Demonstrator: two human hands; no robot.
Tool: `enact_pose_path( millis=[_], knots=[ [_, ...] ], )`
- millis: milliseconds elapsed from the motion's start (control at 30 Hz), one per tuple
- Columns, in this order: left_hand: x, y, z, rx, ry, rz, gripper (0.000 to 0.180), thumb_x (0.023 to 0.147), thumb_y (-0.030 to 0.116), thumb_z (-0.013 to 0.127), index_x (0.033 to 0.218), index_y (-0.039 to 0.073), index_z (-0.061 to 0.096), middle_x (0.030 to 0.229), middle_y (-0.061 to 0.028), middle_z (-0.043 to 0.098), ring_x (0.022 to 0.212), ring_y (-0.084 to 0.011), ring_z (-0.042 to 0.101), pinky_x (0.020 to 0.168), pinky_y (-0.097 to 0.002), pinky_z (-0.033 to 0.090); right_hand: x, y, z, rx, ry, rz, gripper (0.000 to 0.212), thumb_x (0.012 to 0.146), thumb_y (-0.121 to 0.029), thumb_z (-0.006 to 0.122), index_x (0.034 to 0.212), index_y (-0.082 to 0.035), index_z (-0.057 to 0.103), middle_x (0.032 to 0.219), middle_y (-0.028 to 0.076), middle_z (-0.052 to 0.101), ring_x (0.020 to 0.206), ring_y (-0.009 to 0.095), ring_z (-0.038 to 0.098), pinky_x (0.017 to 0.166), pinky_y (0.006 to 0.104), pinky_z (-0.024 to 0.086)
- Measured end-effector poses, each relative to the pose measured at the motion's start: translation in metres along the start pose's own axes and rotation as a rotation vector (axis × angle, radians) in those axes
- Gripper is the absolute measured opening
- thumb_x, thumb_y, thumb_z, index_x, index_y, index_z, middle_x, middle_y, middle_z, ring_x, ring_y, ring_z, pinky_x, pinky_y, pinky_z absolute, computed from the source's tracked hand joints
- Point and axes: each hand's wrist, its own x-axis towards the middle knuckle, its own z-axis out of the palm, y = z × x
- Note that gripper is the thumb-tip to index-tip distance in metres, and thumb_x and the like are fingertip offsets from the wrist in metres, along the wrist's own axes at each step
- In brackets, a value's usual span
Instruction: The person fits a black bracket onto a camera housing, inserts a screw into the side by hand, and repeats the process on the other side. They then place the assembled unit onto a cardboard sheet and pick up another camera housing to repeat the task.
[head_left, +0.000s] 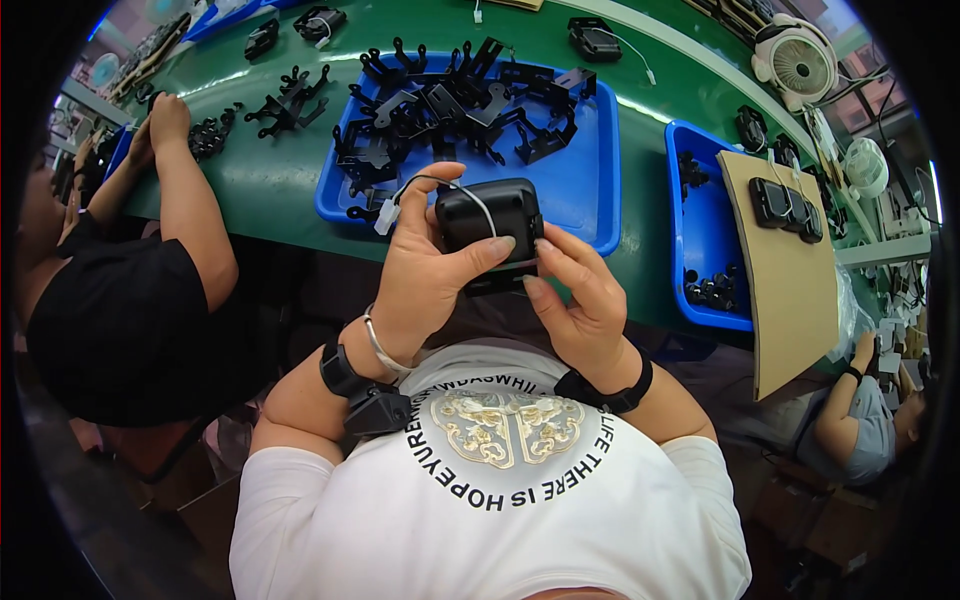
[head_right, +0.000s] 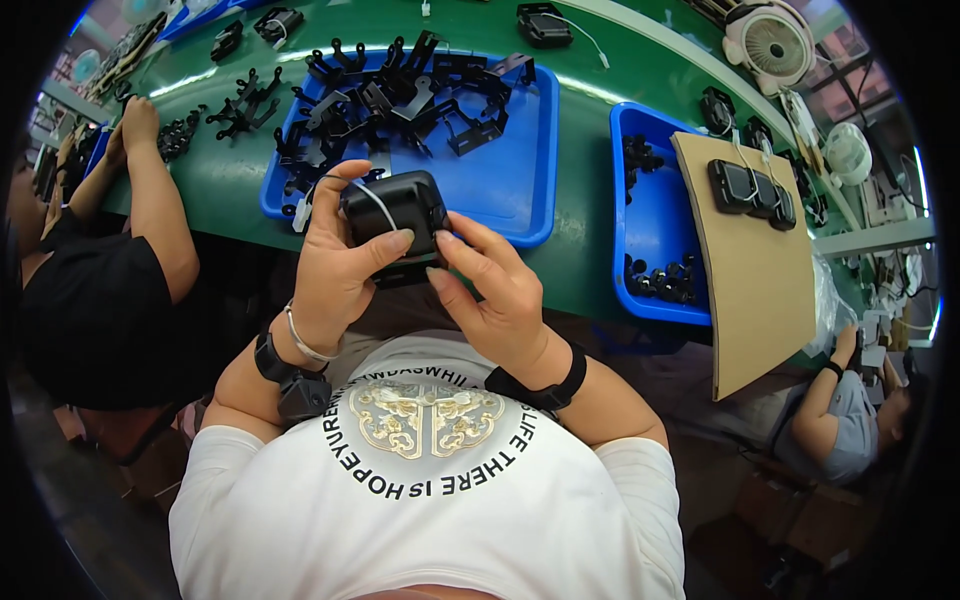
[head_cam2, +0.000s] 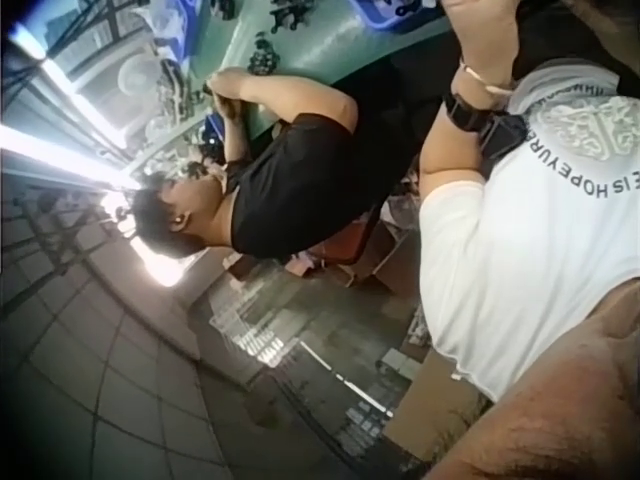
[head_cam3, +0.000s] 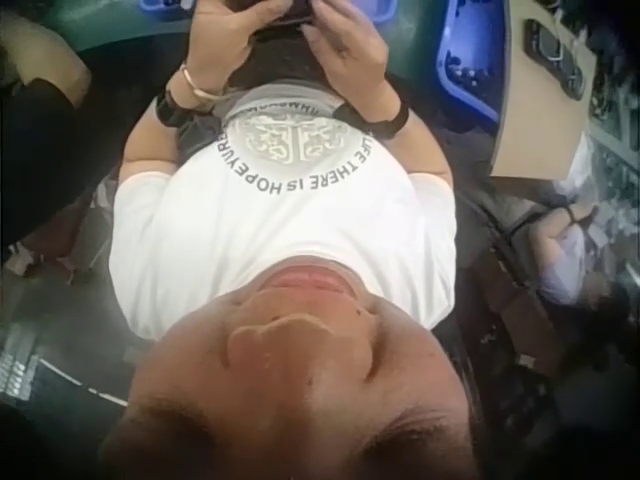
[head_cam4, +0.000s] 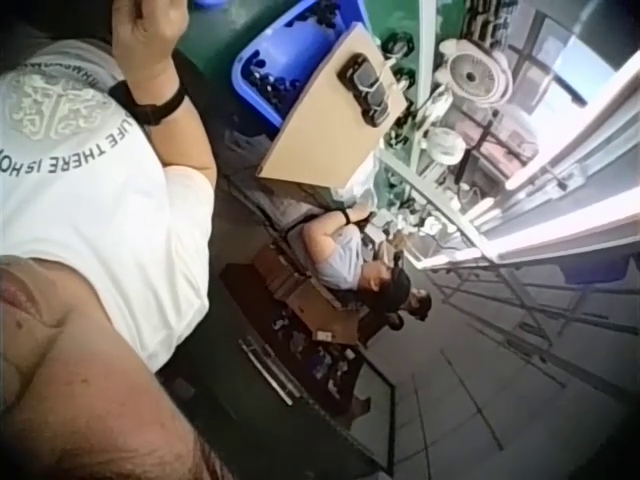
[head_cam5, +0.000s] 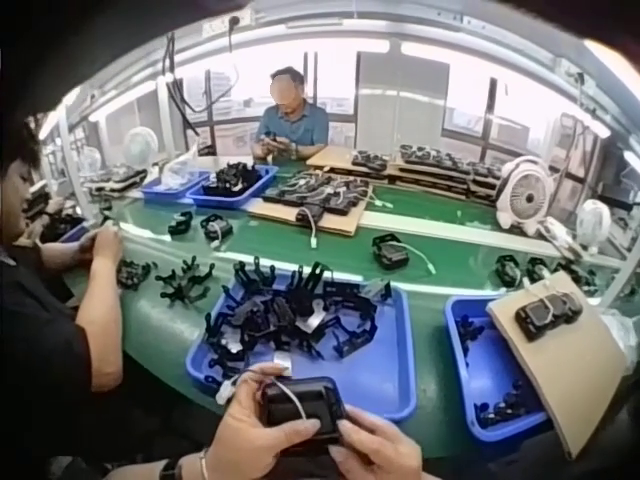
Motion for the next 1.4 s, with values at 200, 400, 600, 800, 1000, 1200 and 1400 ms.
enact_pose_path(
  millis=[200, 400, 600, 800, 1000, 1200, 1400],
  knots=[
    [0.005, -0.004, 0.003, 0.139, 0.032, 0.056, 0.063, 0.076, 0.003, 0.068, 0.124, 0.006, 0.027, 0.104, -0.0112, 0.053, 0.088, -0.0156, 0.059, 0.074, -0.0268, 0.053, 0.004, 0.003, 0.005, -0.07, 0.024, -0.029, 0.035, 0.073, 0.006, 0.067, 0.107, 0.002, 0.061, 0.114, 0.02, 0.054, 0.08, 0.021, 0.063, 0.066, 0.0277, 0.052],
    [0.004, 0.007, 0.006, 0.29, -0.089, 0.103, 0.069, 0.074, 0.008, 0.068, 0.126, 0.005, 0.023, 0.105, -0.0125, 0.052, 0.086, -0.0153, 0.059, 0.073, -0.0261, 0.052, 0.006, -0.003, 0.004, -0.065, 0.043, -0.02, 0.035, 0.072, 0.008, 0.066, 0.106, 0.001, 0.062, 0.116, 0.02, 0.053, 0.079, 0.021, 0.063, 0.066, 0.0273, 0.052],
    [0.008, 0.005, -0.001, 0.286, -0.123, 0.11, 0.061, 0.079, 0.01, 0.066, 0.124, 0.005, 0.026, 0.104, -0.013, 0.052, 0.085, -0.0157, 0.058, 0.072, -0.0252, 0.051, 0.007, 0.001, 0.002, 0.011, 0.073, -0.019, 0.038, 0.071, 0.011, 0.063, 0.107, 0.001, 0.061, 0.115, 0.021, 0.053, 0.08, 0.021, 0.063, 0.066, 0.0278, 0.052],
    [0.006, -0.004, 0.004, 0.352, -0.041, 0.109, 0.049, 0.085, 0.013, 0.062, 0.122, 0.005, 0.03, 0.102, -0.0114, 0.05, 0.085, -0.0152, 0.057, 0.069, -0.0249, 0.049, 0.008, 0.0, 0.001, -0.1, 0.093, -0.019, 0.037, 0.071, 0.011, 0.062, 0.107, 0.002, 0.06, 0.114, 0.021, 0.054, 0.08, 0.021, 0.064, 0.067, 0.0274, 0.052],
    [0.011, -0.006, 0.015, 0.384, -0.009, 0.183, 0.046, 0.086, 0.012, 0.06, 0.122, 0.006, 0.031, 0.102, -0.0097, 0.049, 0.085, -0.0141, 0.056, 0.069, -0.0249, 0.05, 0.01, -0.002, 0.003, -0.117, 0.13, 0.045, 0.033, 0.072, 0.01, 0.061, 0.105, 0.003, 0.06, 0.113, 0.021, 0.055, 0.077, 0.02, 0.064, 0.066, 0.0264, 0.052],
    [0.013, 0.007, 0.018, 0.041, 0.022, -0.16, 0.049, 0.085, 0.011, 0.061, 0.123, 0.006, 0.03, 0.102, -0.0104, 0.049, 0.084, -0.015, 0.056, 0.07, -0.025, 0.049, 0.008, -0.005, -0.004, -0.045, 0.099, 0.108, 0.031, 0.074, 0.01, 0.06, 0.104, 0.004, 0.06, 0.112, 0.02, 0.055, 0.076, 0.019, 0.062, 0.066, 0.0258, 0.052],
    [0.015, -0.01, 0.011, 0.385, -0.037, 0.152, 0.047, 0.085, 0.011, 0.061, 0.122, 0.007, 0.032, 0.104, -0.0096, 0.049, 0.085, -0.014, 0.056, 0.068, -0.0249, 0.05, 0.004, 0.0, -0.004, -0.053, 0.076, 0.075, 0.03, 0.075, 0.009, 0.06, 0.105, 0.004, 0.06, 0.114, 0.02, 0.052, 0.081, 0.021, 0.061, 0.068, 0.0258, 0.052]
  ],
)
